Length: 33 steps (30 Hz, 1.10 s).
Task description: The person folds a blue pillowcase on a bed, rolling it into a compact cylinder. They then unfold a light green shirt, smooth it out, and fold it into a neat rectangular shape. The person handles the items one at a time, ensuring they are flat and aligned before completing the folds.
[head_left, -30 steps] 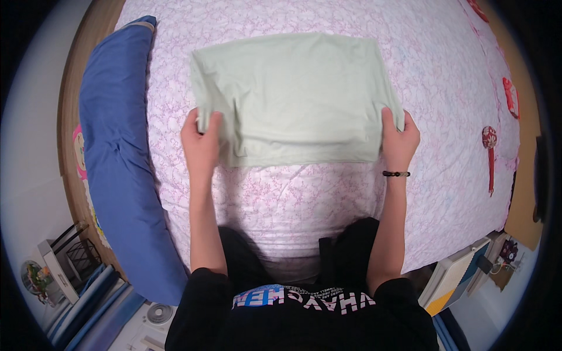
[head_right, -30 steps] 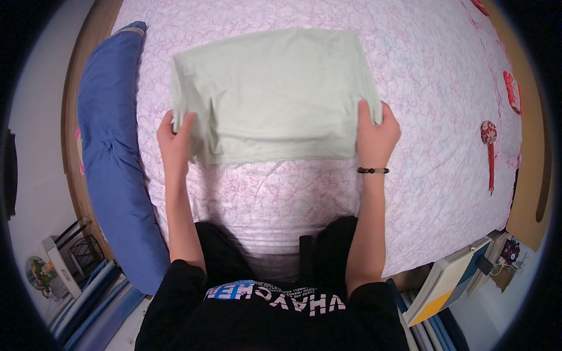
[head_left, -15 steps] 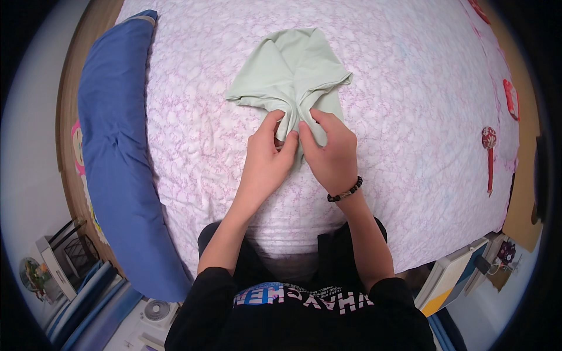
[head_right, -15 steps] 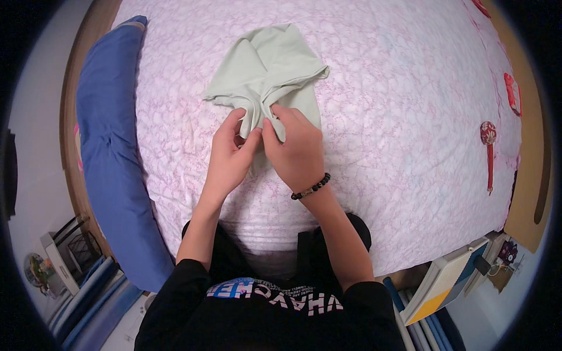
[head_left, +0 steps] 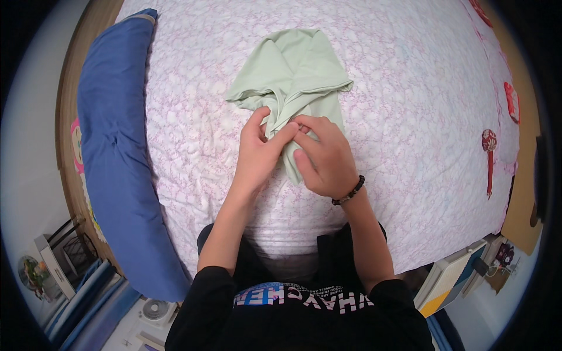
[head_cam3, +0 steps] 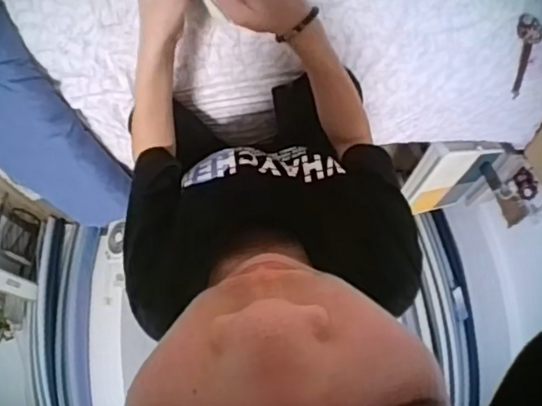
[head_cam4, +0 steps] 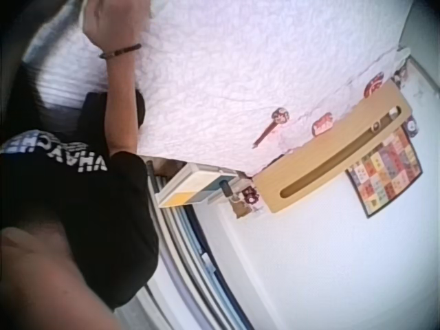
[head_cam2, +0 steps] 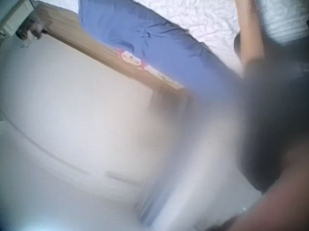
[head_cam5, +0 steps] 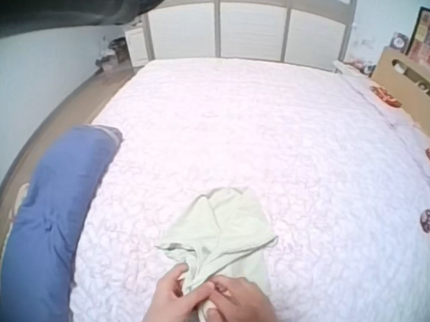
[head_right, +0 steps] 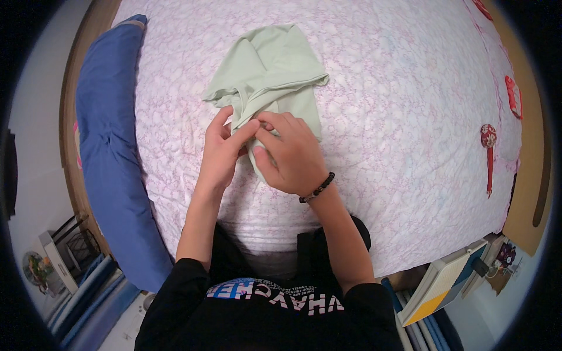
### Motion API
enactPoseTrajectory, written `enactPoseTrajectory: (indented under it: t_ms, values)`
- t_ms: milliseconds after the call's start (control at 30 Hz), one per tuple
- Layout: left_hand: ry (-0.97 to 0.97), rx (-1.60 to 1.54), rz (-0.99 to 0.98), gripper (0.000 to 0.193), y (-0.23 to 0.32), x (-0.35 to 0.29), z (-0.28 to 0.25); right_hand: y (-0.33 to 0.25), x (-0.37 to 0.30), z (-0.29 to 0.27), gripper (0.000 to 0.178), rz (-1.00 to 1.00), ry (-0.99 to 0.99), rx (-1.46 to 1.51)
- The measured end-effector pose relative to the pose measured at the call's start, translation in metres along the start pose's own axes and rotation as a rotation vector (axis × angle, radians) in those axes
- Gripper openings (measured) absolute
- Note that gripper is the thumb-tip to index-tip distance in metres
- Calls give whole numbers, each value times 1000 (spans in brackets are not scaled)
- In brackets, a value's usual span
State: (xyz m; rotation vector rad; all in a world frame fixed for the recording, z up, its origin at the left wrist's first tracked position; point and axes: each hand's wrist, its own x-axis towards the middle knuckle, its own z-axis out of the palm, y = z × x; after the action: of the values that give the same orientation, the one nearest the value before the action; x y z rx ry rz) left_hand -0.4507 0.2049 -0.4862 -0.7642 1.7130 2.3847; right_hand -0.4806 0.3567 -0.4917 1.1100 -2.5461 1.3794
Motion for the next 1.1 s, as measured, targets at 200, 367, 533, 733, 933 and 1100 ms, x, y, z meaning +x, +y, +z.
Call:
enactPoseTrajectory:
  t_ms: [200, 367, 533, 733, 933, 1100]
  values:
    - [30, 228, 101, 37, -8, 7, -8, 30, -9, -10, 30, 103, 200, -72]
    - [28, 267, 222, 33, -21, 13, -11, 85, -5, -23, 45, 462, 390, -238]
    - [21, 202, 372, 32, -39, 10, -10, 119, 47, -31, 44, 1118, 394, 514]
    - [136, 182, 385, 29, -49, -3, -7, 92, 106, -18, 36, 720, 254, 130]
    - [123, 88, 196, 31, -32, -22, -5, 21, 189, 57, 32, 244, -550, -346]
    - [140, 41, 250, 32, -37, -18, -9, 21, 187, 113, 25, 121, -817, -497]
